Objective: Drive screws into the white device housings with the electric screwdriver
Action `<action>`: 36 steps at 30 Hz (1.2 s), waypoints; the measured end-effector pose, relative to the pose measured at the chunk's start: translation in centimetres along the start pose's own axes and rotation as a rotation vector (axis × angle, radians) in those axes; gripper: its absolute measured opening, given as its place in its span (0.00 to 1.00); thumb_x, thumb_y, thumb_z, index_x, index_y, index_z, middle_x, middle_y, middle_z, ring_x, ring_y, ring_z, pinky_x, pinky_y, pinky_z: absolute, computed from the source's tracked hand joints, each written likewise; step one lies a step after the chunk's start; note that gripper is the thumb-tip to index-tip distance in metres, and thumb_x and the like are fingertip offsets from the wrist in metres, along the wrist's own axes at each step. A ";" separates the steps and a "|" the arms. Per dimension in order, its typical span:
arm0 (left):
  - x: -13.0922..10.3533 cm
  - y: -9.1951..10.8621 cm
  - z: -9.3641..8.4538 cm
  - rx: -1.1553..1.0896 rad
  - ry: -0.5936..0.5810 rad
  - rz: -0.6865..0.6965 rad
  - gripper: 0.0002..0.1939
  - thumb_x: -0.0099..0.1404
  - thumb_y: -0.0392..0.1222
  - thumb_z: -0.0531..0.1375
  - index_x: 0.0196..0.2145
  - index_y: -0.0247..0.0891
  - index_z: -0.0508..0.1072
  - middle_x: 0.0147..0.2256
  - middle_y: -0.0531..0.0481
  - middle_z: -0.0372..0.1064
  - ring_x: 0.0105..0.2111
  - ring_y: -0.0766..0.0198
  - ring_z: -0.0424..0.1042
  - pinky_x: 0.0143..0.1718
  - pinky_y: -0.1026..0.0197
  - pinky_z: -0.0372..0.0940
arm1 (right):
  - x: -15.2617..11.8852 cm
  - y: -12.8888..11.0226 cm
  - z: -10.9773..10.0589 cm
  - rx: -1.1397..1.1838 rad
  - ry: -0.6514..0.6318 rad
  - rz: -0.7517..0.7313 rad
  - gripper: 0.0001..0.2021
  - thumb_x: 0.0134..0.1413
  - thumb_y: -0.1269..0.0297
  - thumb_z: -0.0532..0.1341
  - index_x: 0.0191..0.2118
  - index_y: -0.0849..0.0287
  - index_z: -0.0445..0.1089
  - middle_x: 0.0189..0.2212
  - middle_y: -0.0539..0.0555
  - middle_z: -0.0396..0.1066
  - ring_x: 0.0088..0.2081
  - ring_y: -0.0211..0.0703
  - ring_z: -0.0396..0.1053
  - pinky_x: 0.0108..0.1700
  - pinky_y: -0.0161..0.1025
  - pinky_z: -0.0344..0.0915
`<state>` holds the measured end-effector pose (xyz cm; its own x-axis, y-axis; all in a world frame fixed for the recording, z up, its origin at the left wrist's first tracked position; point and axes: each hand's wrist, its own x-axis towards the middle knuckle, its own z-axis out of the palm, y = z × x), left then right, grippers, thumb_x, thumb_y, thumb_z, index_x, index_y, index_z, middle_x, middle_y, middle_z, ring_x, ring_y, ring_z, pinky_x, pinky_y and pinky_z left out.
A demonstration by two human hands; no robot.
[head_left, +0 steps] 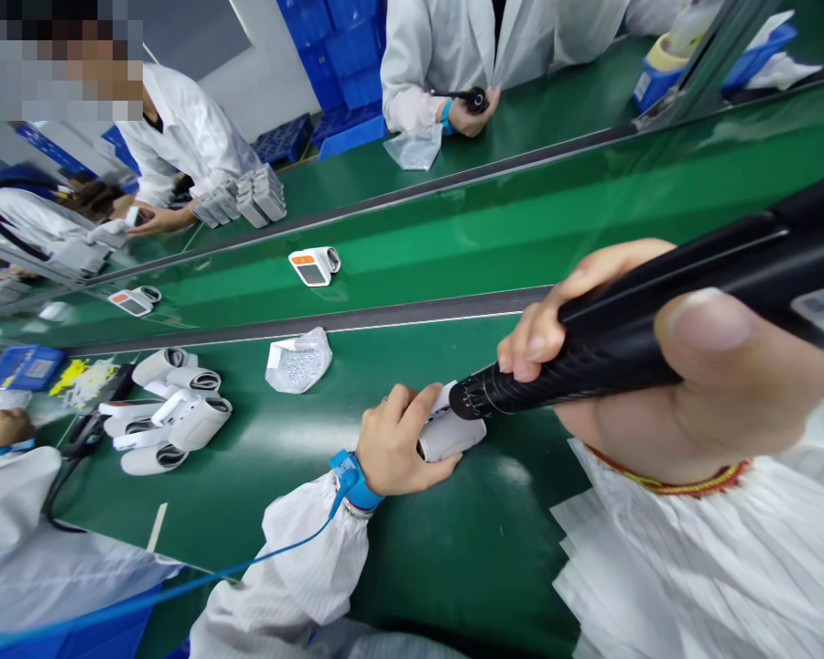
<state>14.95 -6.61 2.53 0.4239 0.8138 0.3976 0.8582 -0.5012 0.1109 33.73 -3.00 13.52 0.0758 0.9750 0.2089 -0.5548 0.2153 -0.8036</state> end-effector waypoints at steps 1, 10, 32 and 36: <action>0.0 0.0 0.0 0.004 0.000 0.001 0.34 0.50 0.58 0.60 0.52 0.39 0.62 0.34 0.48 0.64 0.31 0.61 0.69 0.24 0.62 0.64 | 0.0 0.1 0.0 0.008 0.003 0.004 0.14 0.33 0.55 0.66 0.23 0.58 0.64 0.13 0.50 0.63 0.15 0.46 0.63 0.18 0.45 0.61; 0.2 0.2 -0.2 0.007 -0.016 0.032 0.33 0.51 0.58 0.59 0.52 0.39 0.62 0.34 0.48 0.64 0.31 0.60 0.69 0.25 0.61 0.64 | 0.1 0.4 0.2 0.006 0.034 0.006 0.07 0.35 0.61 0.60 0.22 0.58 0.64 0.12 0.49 0.63 0.14 0.44 0.62 0.18 0.44 0.61; 0.3 -0.1 -0.3 -0.006 -0.070 0.030 0.33 0.52 0.58 0.59 0.52 0.40 0.62 0.34 0.48 0.65 0.31 0.59 0.70 0.26 0.60 0.65 | 0.7 -0.9 1.1 -0.175 0.057 0.091 0.21 0.38 0.43 0.63 0.15 0.55 0.60 0.08 0.47 0.57 0.13 0.42 0.61 0.19 0.44 0.61; 0.4 -0.3 -0.2 -0.018 -0.074 0.035 0.33 0.52 0.59 0.58 0.52 0.40 0.62 0.34 0.47 0.65 0.31 0.59 0.69 0.26 0.60 0.65 | 0.7 -1.2 1.4 -0.160 0.076 0.107 0.22 0.36 0.45 0.65 0.13 0.55 0.59 0.07 0.47 0.56 0.12 0.42 0.61 0.18 0.43 0.62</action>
<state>14.82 -6.22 2.88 0.4746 0.8146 0.3333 0.8374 -0.5346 0.1142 33.29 -2.69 15.40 0.0890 0.9928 0.0803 -0.4244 0.1108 -0.8987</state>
